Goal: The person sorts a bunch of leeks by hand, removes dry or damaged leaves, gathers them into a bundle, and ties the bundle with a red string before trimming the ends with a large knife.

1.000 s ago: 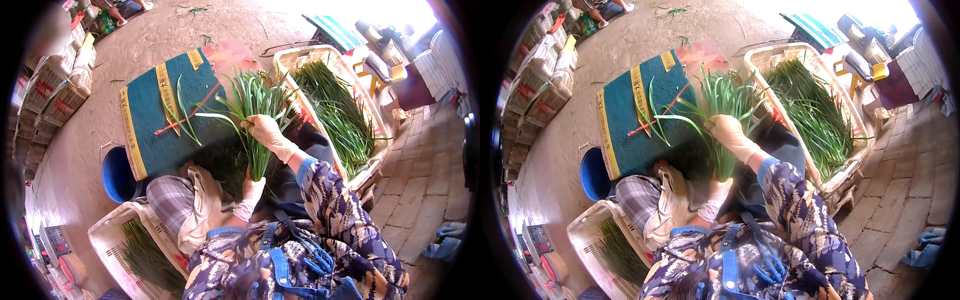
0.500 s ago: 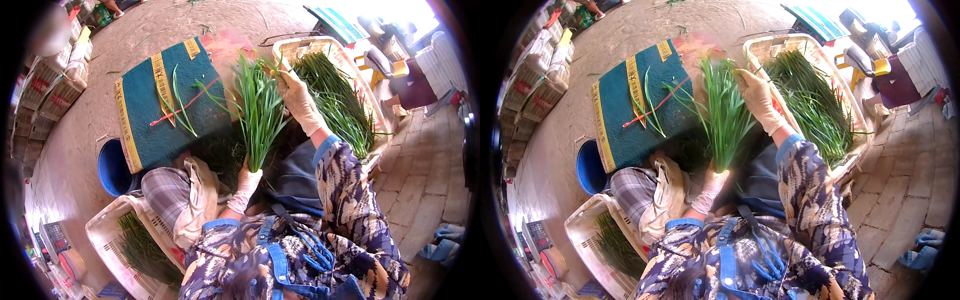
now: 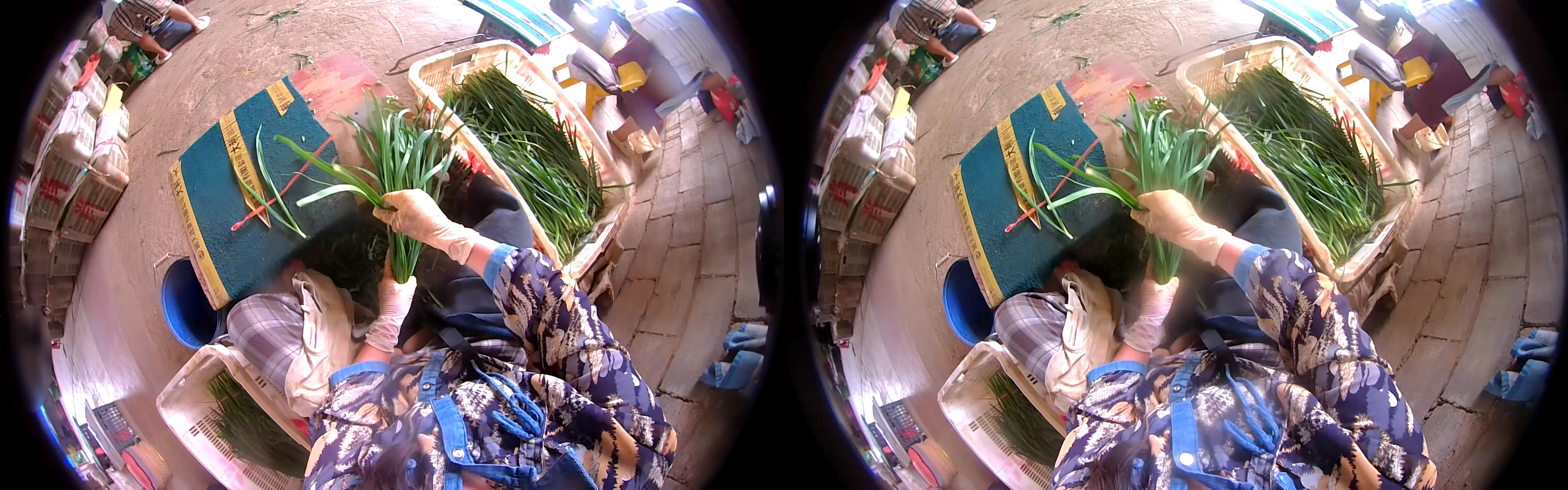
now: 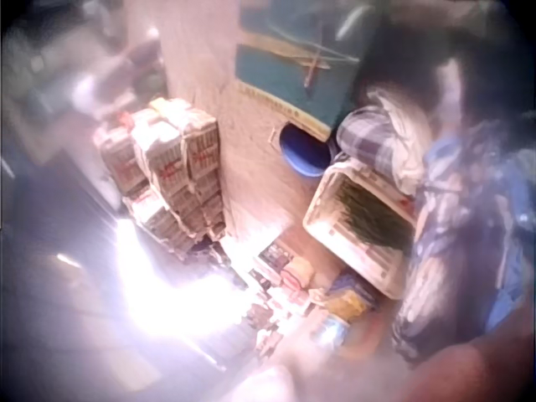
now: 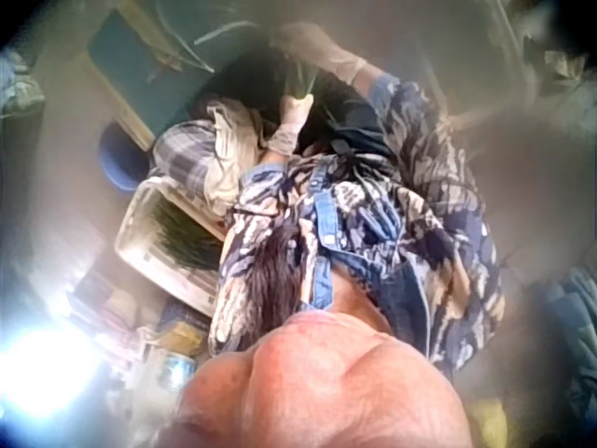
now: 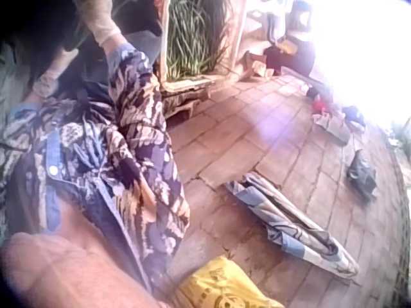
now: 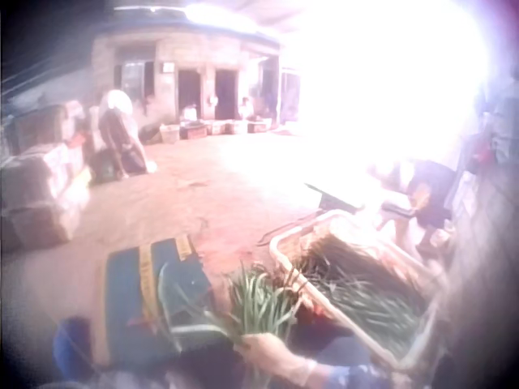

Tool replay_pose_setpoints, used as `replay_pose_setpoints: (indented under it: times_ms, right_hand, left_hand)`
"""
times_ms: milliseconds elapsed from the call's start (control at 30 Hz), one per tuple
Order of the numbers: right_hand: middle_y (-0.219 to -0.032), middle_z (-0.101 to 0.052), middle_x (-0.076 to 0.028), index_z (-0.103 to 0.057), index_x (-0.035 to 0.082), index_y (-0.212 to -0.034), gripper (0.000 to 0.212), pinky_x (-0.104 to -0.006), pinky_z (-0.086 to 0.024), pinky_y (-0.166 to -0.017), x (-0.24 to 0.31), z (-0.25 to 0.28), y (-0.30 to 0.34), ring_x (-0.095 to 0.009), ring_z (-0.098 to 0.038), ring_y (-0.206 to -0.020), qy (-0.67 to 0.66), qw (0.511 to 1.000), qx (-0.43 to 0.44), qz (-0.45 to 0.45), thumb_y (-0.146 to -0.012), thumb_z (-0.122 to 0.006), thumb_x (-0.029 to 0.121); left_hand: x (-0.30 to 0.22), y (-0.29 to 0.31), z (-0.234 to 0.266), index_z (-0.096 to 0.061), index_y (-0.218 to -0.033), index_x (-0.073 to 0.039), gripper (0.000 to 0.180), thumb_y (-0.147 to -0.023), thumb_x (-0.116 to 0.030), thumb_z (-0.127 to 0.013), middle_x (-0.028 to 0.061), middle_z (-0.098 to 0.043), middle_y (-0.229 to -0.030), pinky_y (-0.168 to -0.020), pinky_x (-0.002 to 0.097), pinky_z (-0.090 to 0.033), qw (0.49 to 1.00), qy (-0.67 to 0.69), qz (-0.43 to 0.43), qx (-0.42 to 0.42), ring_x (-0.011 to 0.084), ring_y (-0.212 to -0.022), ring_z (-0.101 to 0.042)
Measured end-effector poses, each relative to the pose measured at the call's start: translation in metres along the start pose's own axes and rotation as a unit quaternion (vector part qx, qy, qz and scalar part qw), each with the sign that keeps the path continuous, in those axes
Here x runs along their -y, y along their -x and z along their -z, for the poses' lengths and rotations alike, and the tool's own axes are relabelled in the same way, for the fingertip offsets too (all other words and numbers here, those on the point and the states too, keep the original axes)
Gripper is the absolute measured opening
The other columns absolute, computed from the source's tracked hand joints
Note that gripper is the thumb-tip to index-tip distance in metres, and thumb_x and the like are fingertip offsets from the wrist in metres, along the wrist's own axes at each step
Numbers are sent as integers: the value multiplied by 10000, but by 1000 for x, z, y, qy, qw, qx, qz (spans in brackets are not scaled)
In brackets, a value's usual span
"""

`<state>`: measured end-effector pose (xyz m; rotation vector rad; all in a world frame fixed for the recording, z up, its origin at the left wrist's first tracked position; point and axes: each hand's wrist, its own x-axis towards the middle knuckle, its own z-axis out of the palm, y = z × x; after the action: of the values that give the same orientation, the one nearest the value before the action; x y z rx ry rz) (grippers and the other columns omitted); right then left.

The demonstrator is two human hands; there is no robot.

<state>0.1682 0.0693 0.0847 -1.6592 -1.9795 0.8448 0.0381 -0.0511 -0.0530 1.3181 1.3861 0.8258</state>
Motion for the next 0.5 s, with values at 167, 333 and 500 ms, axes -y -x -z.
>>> replay_pose_setpoints:
  times_ms: [167,333,500]
  right_hand:
    - [-796,-656,-210,-625,29,-1064,356,-426,-513,-664,-14,7,-2,-387,-649,-756,-164,984,-62,-1,-804,-749,239]
    - [-704,-606,-148,-541,5,-1231,544,-360,-504,-570,-5,0,18,-287,-613,-585,-41,980,-184,62,-801,-782,235]
    - [-732,-653,-132,-587,134,-1264,491,-418,-520,-596,-4,-3,27,-338,-651,-658,45,980,-135,136,-825,-707,318]
  left_hand:
    - [13,-5,-3,-332,-1499,-200,825,-756,-78,-671,159,-690,-1084,-814,355,-522,997,54,-47,-4,262,-899,-685]
    - [11,0,-1,-323,-1499,-219,812,-769,-111,-661,182,-697,-1008,-758,396,-531,998,-48,-29,-18,322,-849,-689]
    - [10,0,1,-280,-1511,-234,827,-781,-132,-653,214,-683,-937,-712,434,-523,994,-95,-46,-28,378,-817,-670]
